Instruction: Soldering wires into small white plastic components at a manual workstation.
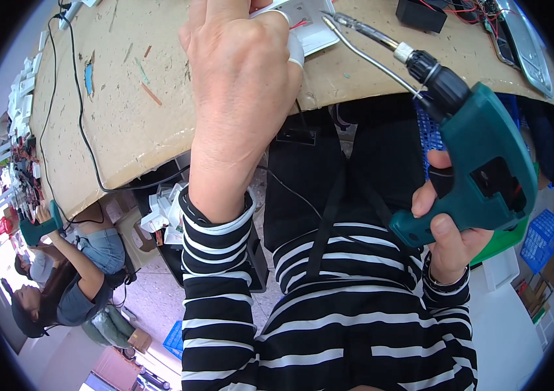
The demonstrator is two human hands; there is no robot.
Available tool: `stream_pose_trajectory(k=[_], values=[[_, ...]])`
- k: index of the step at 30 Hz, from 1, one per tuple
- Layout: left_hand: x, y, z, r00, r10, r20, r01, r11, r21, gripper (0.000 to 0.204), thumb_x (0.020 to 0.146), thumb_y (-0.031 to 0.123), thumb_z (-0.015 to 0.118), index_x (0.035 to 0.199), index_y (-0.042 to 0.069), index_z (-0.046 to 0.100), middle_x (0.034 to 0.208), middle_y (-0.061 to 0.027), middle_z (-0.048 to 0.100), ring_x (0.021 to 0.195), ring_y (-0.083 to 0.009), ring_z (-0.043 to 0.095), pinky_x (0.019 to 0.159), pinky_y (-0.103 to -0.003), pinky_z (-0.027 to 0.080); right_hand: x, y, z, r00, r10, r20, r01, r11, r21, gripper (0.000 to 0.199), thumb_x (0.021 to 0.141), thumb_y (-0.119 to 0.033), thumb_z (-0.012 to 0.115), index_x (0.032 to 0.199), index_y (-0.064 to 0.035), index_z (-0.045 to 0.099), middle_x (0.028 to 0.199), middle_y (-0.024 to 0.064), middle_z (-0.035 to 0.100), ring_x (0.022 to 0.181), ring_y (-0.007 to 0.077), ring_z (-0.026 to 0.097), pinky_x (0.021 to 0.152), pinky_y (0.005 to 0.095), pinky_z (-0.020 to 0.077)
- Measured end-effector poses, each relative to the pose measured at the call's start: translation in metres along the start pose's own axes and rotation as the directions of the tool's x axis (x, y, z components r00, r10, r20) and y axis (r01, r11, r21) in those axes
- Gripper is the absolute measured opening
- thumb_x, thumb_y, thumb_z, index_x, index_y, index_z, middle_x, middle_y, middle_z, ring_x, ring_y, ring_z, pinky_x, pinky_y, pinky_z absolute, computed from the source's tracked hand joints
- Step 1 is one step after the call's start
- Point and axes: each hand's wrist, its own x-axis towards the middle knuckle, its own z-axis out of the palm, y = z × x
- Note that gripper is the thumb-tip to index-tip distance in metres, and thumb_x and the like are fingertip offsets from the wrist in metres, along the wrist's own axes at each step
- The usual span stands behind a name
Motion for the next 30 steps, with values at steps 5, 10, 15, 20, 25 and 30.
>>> stream_pose_trajectory(k=[5, 10, 15, 20, 25, 30], values=[[-0.002, -0.004, 0.0, 1.0, 0.027, 0.014, -0.027, 0.999, 0.044, 0.009, 0.065, -0.003, 0.059, 0.064, -0.007, 0.051, 0.081, -0.0158, 0.05, 0.076, -0.03, 0.048, 0.067, -0.036, 0.04, 0.004, -0.005, 0.0, 1.0, -0.013, 0.003, 0.013, 0.996, 0.084, 0.067, 0.072, -0.01, 0.064, 0.127, 0.005, 0.03, 0.117, 0.0271, 0.048, 0.075, 0.019, 0.059, 0.061, 0.0264, 0.05], [-0.002, -0.005, -0.001, 0.995, 0.099, -0.012, -0.098, 0.991, 0.093, 0.007, 0.062, -0.002, 0.06, 0.064, -0.006, 0.054, 0.083, -0.014, 0.052, 0.077, -0.0288, 0.05, 0.067, -0.035, 0.04, 0.031, 0.014, 0.004, 0.981, -0.062, 0.184, -0.016, 0.918, 0.395, 0.074, 0.08, -0.026, 0.062, 0.135, 0.0013, 0.02, 0.133, 0.0313, 0.027, 0.097, 0.0237, 0.055, 0.072, 0.027, 0.0509], [-0.009, -0.008, -0.001, 0.982, 0.186, -0.022, -0.177, 0.96, 0.215, 0.009, 0.058, 0.001, 0.061, 0.066, -0.004, 0.06, 0.09, -0.0081, 0.054, 0.085, -0.024, 0.051, 0.074, -0.034, 0.037, 0.066, 0.029, 0.038, 0.957, -0.038, 0.287, -0.125, 0.839, 0.53, 0.074, 0.084, -0.03, 0.057, 0.137, -0.0006, 0.015, 0.136, 0.0317, 0.02, 0.118, 0.035, 0.041, 0.092, 0.0331, 0.0427], [-0.008, -0.005, -0.001, 0.986, 0.169, 0.009, -0.165, 0.948, 0.274, 0.01, 0.058, 0.002, 0.06, 0.067, -0.002, 0.061, 0.091, -0.0065, 0.055, 0.086, -0.0226, 0.051, 0.076, -0.034, 0.033, 0.083, 0.037, 0.054, 0.959, -0.024, 0.283, -0.145, 0.815, 0.561, 0.072, 0.082, -0.028, 0.057, 0.135, 0.0017, 0.018, 0.134, 0.029, 0.026, 0.119, 0.0357, 0.04, 0.095, 0.0365, 0.0407], [-0.01, -0.007, 0.0, 0.982, 0.184, -0.036, -0.17, 0.955, 0.244, 0.008, 0.059, 0.003, 0.06, 0.067, -0.001, 0.061, 0.092, -0.0064, 0.055, 0.086, -0.0224, 0.051, 0.077, -0.034, 0.033, 0.09, 0.041, 0.059, 0.96, -0.04, 0.279, -0.123, 0.832, 0.541, 0.069, 0.083, -0.029, 0.055, 0.134, 0.003, 0.02, 0.132, 0.0294, 0.029, 0.119, 0.036, 0.041, 0.096, 0.0373, 0.0389], [-0.007, -0.004, 0.0, 0.985, 0.167, -0.036, -0.155, 0.963, 0.22, 0.009, 0.059, 0.003, 0.061, 0.066, -0.002, 0.061, 0.09, -0.0072, 0.055, 0.084, -0.0229, 0.051, 0.075, -0.034, 0.035, 0.085, 0.035, 0.048, 0.969, -0.051, 0.243, -0.084, 0.855, 0.512, 0.068, 0.084, -0.029, 0.054, 0.133, 0.003, 0.022, 0.13, 0.0303, 0.032, 0.117, 0.0373, 0.043, 0.094, 0.0396, 0.0396]])
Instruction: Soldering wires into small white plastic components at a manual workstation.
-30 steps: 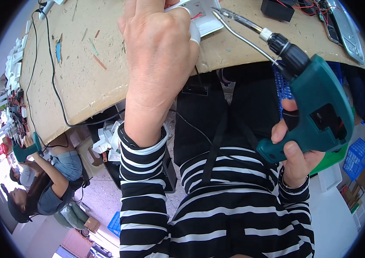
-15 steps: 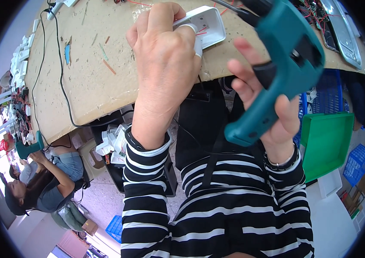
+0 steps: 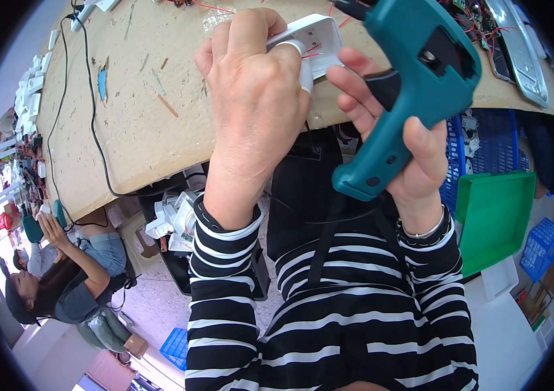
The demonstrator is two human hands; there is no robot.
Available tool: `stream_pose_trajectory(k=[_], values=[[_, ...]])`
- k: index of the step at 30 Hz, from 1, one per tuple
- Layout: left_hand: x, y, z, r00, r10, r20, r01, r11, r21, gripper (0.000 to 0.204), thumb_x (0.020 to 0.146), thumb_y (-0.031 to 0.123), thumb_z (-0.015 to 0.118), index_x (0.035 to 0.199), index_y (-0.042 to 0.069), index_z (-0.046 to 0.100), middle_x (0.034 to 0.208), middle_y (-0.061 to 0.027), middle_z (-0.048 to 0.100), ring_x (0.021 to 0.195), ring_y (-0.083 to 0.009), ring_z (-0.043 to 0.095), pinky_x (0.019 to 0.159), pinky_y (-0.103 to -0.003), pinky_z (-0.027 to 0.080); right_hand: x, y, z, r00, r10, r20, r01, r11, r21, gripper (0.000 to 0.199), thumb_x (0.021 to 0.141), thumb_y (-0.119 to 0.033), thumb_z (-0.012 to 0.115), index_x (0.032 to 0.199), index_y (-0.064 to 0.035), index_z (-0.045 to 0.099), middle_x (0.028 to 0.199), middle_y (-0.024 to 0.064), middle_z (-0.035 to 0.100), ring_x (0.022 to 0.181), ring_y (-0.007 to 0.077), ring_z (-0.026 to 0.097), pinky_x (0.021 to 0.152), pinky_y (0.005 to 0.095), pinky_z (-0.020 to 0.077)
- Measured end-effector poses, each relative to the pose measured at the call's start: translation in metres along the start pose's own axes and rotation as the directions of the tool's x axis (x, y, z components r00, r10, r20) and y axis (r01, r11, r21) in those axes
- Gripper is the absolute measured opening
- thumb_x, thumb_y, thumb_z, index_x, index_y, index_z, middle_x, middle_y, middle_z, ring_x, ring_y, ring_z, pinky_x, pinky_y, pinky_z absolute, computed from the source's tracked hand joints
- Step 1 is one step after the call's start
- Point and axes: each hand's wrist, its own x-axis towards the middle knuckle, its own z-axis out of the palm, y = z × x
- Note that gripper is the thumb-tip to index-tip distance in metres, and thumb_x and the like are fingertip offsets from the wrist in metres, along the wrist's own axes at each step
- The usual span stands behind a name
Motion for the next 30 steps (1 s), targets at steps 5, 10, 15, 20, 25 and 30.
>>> stream_pose_trajectory(k=[5, 10, 15, 20, 25, 30], values=[[0.001, -0.001, 0.002, 1.0, -0.02, 0.01, 0.02, 0.998, -0.052, 0.01, 0.056, 0.001, 0.063, 0.062, -0.005, 0.056, 0.088, -0.0099, 0.054, 0.08, -0.0248, 0.051, 0.069, -0.034, 0.039, -0.024, -0.013, -0.004, 0.996, -0.056, -0.07, 0.049, 0.994, -0.1, 0.067, 0.082, -0.026, 0.058, 0.131, 0.0048, 0.024, 0.125, 0.0301, 0.037, 0.104, 0.0329, 0.053, 0.076, 0.0334, 0.0508], [0.001, -0.003, 0.003, 1.0, 0.004, 0.017, -0.004, 1.0, -0.02, 0.01, 0.056, -0.001, 0.062, 0.061, -0.006, 0.056, 0.088, -0.0108, 0.054, 0.08, -0.0256, 0.05, 0.07, -0.034, 0.04, -0.063, -0.044, -0.011, 0.984, -0.135, -0.119, 0.068, 0.889, -0.452, 0.06, 0.077, -0.015, 0.063, 0.125, 0.0057, 0.034, 0.116, 0.026, 0.047, 0.08, 0.022, 0.059, 0.068, 0.0296, 0.05], [0.001, -0.002, 0.01, 0.996, -0.084, 0.021, 0.085, 0.992, -0.093, 0.01, 0.058, -0.001, 0.062, 0.065, -0.007, 0.058, 0.088, -0.011, 0.053, 0.081, -0.025, 0.05, 0.072, -0.034, 0.04, -0.092, -0.052, -0.002, 0.937, -0.114, -0.33, -0.12, 0.783, -0.61, 0.069, 0.073, -0.02, 0.064, 0.126, 0.0079, 0.03, 0.112, 0.0241, 0.05, 0.068, 0.0158, 0.056, 0.055, 0.0216, 0.0453], [0.002, 0.004, 0.007, 1.0, -0.026, 0.009, 0.027, 0.999, -0.027, 0.01, 0.061, -0.002, 0.063, 0.069, -0.007, 0.06, 0.087, -0.0108, 0.053, 0.079, -0.0243, 0.05, 0.071, -0.033, 0.041, -0.103, -0.053, -0.012, 0.973, -0.02, -0.229, -0.13, 0.775, -0.619, 0.069, 0.073, -0.016, 0.065, 0.128, 0.0039, 0.03, 0.114, 0.0245, 0.051, 0.071, 0.0166, 0.057, 0.059, 0.0241, 0.0471], [-0.003, -0.005, 0.018, 0.992, -0.083, -0.095, 0.063, 0.978, -0.2, 0.01, 0.061, -0.004, 0.063, 0.069, -0.007, 0.059, 0.084, -0.0104, 0.054, 0.076, -0.0244, 0.051, 0.066, -0.031, 0.042, -0.102, -0.054, -0.015, 0.992, -0.012, -0.126, -0.07, 0.778, -0.624, 0.066, 0.073, -0.015, 0.065, 0.127, 0.0043, 0.033, 0.114, 0.0239, 0.051, 0.072, 0.0167, 0.057, 0.062, 0.0244, 0.0477], [-0.003, -0.003, 0.019, 0.993, -0.044, -0.109, 0.03, 0.991, -0.129, 0.008, 0.06, -0.003, 0.064, 0.065, -0.005, 0.057, 0.085, -0.0096, 0.055, 0.075, -0.0236, 0.051, 0.065, -0.032, 0.042, -0.098, -0.057, -0.017, 0.999, 0.018, -0.036, -0.037, 0.764, -0.644, 0.064, 0.073, -0.009, 0.063, 0.127, 0.005, 0.033, 0.116, 0.024, 0.049, 0.076, 0.0168, 0.057, 0.066, 0.0253, 0.0477]])
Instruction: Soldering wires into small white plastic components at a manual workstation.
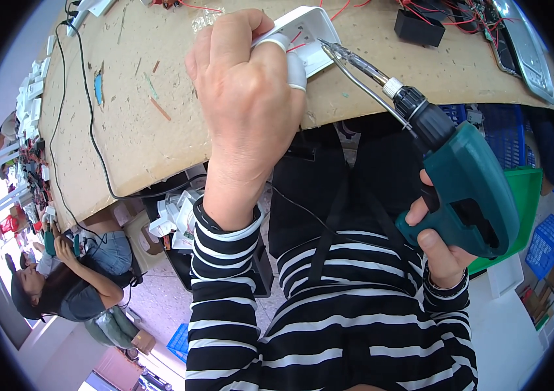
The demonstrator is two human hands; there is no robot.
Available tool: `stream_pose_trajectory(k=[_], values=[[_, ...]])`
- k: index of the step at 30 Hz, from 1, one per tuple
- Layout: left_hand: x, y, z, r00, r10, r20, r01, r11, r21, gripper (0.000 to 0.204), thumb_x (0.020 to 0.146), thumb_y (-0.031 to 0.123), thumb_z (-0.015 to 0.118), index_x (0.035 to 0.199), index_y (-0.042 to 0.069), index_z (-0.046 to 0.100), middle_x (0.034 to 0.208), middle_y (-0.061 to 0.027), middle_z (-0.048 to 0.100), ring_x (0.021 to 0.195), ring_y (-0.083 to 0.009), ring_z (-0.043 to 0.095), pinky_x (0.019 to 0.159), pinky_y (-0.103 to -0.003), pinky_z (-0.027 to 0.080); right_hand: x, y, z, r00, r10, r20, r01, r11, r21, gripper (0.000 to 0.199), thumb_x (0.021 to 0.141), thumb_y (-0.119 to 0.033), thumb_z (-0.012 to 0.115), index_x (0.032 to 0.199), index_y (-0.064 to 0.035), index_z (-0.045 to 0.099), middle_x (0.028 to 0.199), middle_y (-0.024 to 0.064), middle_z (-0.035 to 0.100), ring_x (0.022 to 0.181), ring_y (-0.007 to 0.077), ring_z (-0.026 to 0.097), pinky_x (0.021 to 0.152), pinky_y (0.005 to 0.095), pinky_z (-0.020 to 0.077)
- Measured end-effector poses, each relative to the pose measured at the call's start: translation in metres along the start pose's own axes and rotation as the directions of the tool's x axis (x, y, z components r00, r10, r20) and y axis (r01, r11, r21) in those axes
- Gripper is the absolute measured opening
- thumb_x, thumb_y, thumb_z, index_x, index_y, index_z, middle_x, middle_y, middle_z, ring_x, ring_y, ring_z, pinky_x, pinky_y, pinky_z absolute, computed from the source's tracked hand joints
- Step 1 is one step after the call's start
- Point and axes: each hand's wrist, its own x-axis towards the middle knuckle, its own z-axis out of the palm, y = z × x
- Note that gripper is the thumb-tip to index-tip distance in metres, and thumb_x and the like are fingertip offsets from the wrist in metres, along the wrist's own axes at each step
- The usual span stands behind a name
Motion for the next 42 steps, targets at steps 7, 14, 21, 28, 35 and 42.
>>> stream_pose_trajectory(k=[7, 14, 21, 28, 35, 42], values=[[0.0, 0.005, 0.001, 1.0, -0.014, 0.008, 0.013, 0.991, 0.136, 0.009, 0.06, 0.003, 0.065, 0.062, -0.002, 0.057, 0.086, -0.0056, 0.056, 0.075, -0.0216, 0.051, 0.069, -0.033, 0.038, 0.002, 0.002, -0.006, 0.996, 0.066, 0.061, -0.063, 0.997, -0.053, 0.066, 0.072, -0.006, 0.061, 0.129, 0.0041, 0.03, 0.117, 0.0255, 0.048, 0.076, 0.0167, 0.057, 0.066, 0.0252, 0.0471], [-0.007, -0.006, 0.007, 0.999, -0.035, -0.018, 0.037, 0.988, 0.148, 0.007, 0.06, 0.005, 0.064, 0.062, 0.0, 0.059, 0.086, -0.0034, 0.056, 0.077, -0.0199, 0.051, 0.073, -0.032, 0.035, 0.012, 0.007, -0.002, 0.998, 0.039, 0.055, -0.034, 0.996, -0.077, 0.065, 0.072, -0.003, 0.06, 0.129, 0.0043, 0.03, 0.117, 0.0266, 0.048, 0.073, 0.0172, 0.056, 0.063, 0.0255, 0.0469], [0.002, 0.006, -0.001, 1.0, -0.017, 0.018, 0.014, 0.987, 0.158, 0.007, 0.06, 0.005, 0.063, 0.064, 0.0, 0.06, 0.086, -0.004, 0.057, 0.077, -0.0205, 0.051, 0.074, -0.032, 0.036, 0.019, 0.013, -0.002, 0.995, 0.0, 0.099, 0.012, 0.993, -0.119, 0.065, 0.072, -0.002, 0.06, 0.129, 0.0051, 0.029, 0.116, 0.0273, 0.048, 0.072, 0.0176, 0.056, 0.061, 0.026, 0.0473], [0.0, 0.003, 0.0, 0.999, 0.036, 0.018, -0.039, 0.984, 0.176, 0.007, 0.06, 0.004, 0.062, 0.065, 0.0, 0.06, 0.086, -0.0053, 0.057, 0.077, -0.0213, 0.051, 0.073, -0.033, 0.036, 0.022, 0.012, 0.0, 0.994, 0.067, 0.084, -0.059, 0.993, -0.098, 0.064, 0.072, -0.003, 0.06, 0.128, 0.0053, 0.029, 0.116, 0.0264, 0.048, 0.072, 0.0174, 0.056, 0.061, 0.0264, 0.0474], [0.004, 0.009, -0.007, 0.994, 0.076, 0.079, -0.095, 0.958, 0.27, 0.006, 0.06, 0.003, 0.063, 0.064, -0.001, 0.059, 0.086, -0.0058, 0.057, 0.077, -0.0216, 0.051, 0.072, -0.033, 0.036, 0.025, 0.013, 0.002, 0.997, 0.053, 0.061, -0.047, 0.994, -0.098, 0.063, 0.072, -0.002, 0.06, 0.128, 0.0053, 0.03, 0.116, 0.0257, 0.049, 0.073, 0.0172, 0.056, 0.062, 0.0259, 0.0474], [0.003, 0.01, -0.007, 0.996, 0.049, 0.081, -0.069, 0.958, 0.278, 0.008, 0.06, 0.003, 0.063, 0.06, -0.001, 0.055, 0.087, -0.006, 0.057, 0.078, -0.0216, 0.051, 0.072, -0.033, 0.036, 0.024, 0.016, 0.005, 0.998, -0.033, 0.057, 0.037, 0.998, -0.06, 0.061, 0.073, 0.005, 0.058, 0.128, 0.0029, 0.031, 0.113, 0.0237, 0.05, 0.076, 0.0186, 0.056, 0.064, 0.0278, 0.0481]])
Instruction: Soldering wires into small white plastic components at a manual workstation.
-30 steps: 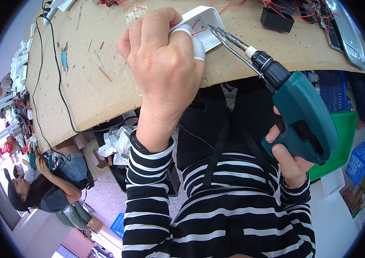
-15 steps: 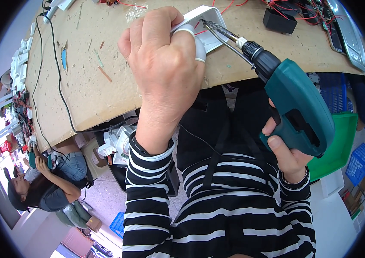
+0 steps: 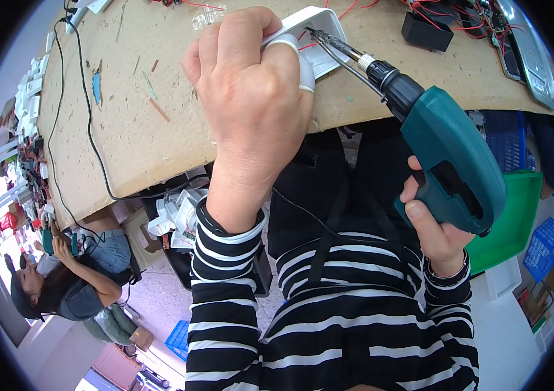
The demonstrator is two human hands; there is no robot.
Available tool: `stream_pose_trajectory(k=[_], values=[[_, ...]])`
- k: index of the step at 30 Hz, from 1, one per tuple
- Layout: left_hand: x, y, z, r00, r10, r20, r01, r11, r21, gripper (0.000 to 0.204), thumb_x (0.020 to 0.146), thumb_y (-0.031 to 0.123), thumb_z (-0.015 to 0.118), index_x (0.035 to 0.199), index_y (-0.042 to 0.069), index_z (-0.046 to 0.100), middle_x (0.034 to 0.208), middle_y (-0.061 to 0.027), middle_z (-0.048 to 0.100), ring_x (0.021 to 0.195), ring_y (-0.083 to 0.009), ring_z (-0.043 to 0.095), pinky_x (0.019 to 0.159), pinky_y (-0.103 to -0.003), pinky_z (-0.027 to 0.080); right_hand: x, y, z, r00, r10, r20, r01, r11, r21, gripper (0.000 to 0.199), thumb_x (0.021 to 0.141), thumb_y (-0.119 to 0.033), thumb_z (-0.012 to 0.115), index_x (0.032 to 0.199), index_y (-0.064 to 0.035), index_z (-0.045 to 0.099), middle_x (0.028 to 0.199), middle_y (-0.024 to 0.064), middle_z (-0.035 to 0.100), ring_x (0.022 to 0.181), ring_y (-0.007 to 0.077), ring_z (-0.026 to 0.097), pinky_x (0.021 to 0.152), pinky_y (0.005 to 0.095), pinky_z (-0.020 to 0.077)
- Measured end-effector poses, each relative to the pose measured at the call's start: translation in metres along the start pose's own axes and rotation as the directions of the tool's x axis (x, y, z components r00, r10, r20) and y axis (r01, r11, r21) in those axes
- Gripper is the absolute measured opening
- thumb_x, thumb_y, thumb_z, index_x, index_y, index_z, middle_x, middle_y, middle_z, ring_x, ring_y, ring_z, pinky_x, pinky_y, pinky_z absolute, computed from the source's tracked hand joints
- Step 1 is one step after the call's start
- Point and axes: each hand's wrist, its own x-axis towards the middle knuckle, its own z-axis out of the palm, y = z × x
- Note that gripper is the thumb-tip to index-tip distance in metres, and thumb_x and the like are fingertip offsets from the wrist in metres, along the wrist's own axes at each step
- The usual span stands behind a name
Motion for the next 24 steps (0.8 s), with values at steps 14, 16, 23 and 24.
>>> stream_pose_trajectory(k=[14, 16, 23, 24], values=[[0.0, 0.001, 0.0, 1.0, -0.004, -0.013, 0.003, 1.0, -0.019, 0.006, 0.058, 0.0, 0.061, 0.06, -0.001, 0.055, 0.088, -0.0067, 0.056, 0.079, -0.023, 0.051, 0.072, -0.034, 0.035, -0.001, 0.004, 0.002, 1.0, -0.021, -0.003, 0.021, 1.0, -0.009, 0.059, 0.074, 0.004, 0.059, 0.126, 0.0028, 0.033, 0.112, 0.0227, 0.051, 0.075, 0.0186, 0.057, 0.064, 0.028, 0.0484], [0.0, 0.001, 0.0, 1.0, 0.001, -0.013, -0.001, 1.0, -0.006, 0.006, 0.058, 0.0, 0.061, 0.061, -0.002, 0.055, 0.088, -0.0068, 0.056, 0.079, -0.023, 0.051, 0.072, -0.034, 0.036, -0.001, 0.004, 0.003, 1.0, -0.006, -0.022, 0.006, 1.0, 0.006, 0.059, 0.074, 0.003, 0.06, 0.126, 0.0029, 0.033, 0.113, 0.0232, 0.051, 0.075, 0.0183, 0.057, 0.064, 0.0275, 0.0485], [-0.002, -0.003, 0.01, 0.994, -0.093, -0.049, 0.084, 0.984, -0.156, 0.006, 0.058, -0.001, 0.061, 0.061, -0.002, 0.056, 0.085, -0.0077, 0.056, 0.077, -0.0237, 0.051, 0.068, -0.034, 0.039, 0.0, 0.005, 0.005, 0.999, 0.021, -0.043, -0.02, 1.0, 0.023, 0.063, 0.073, -0.001, 0.061, 0.128, 0.0024, 0.031, 0.115, 0.0243, 0.05, 0.075, 0.0179, 0.057, 0.063, 0.0269, 0.0486], [-0.002, -0.003, 0.01, 0.994, -0.093, -0.05, 0.084, 0.984, -0.157, 0.006, 0.058, -0.001, 0.061, 0.061, -0.002, 0.056, 0.085, -0.0077, 0.056, 0.077, -0.0237, 0.051, 0.068, -0.034, 0.039, 0.0, 0.005, 0.005, 0.999, 0.019, -0.045, -0.018, 1.0, 0.019, 0.063, 0.073, -0.001, 0.061, 0.128, 0.0024, 0.031, 0.115, 0.0245, 0.05, 0.075, 0.018, 0.057, 0.063, 0.027, 0.0486]])
